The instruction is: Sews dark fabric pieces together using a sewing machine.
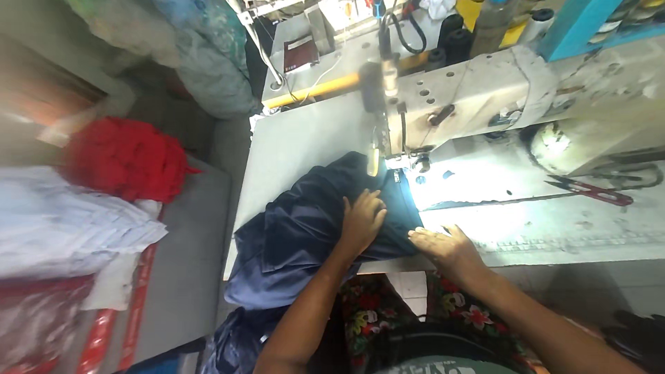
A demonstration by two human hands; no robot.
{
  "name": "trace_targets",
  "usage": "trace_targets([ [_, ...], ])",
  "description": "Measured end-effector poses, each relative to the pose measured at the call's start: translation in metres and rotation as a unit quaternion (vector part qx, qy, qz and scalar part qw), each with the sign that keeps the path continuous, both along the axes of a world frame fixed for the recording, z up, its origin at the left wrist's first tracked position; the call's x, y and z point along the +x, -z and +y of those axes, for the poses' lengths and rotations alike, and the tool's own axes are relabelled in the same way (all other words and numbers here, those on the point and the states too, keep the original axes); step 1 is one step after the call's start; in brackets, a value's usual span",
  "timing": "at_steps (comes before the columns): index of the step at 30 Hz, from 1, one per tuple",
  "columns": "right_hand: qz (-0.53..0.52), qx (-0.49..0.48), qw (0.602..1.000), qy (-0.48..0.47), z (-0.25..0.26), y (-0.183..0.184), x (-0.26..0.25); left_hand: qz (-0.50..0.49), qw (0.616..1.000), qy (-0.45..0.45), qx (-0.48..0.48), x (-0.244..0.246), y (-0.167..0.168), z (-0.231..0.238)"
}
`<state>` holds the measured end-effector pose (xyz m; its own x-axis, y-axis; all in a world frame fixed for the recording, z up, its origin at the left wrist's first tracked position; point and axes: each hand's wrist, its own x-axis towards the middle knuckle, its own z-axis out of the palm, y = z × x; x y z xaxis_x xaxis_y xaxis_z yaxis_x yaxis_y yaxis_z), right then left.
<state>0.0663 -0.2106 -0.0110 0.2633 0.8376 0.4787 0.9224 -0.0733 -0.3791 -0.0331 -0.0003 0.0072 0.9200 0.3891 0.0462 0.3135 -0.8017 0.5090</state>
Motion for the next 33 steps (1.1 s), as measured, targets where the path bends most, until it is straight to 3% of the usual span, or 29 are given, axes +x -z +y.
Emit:
trace_targets([
  [33,0.002,-0.014,1.000,-0.001,0.057,0.006,0.047,0.060,0.996,-0.067,0.002,0.062,-0.004,0.059],
])
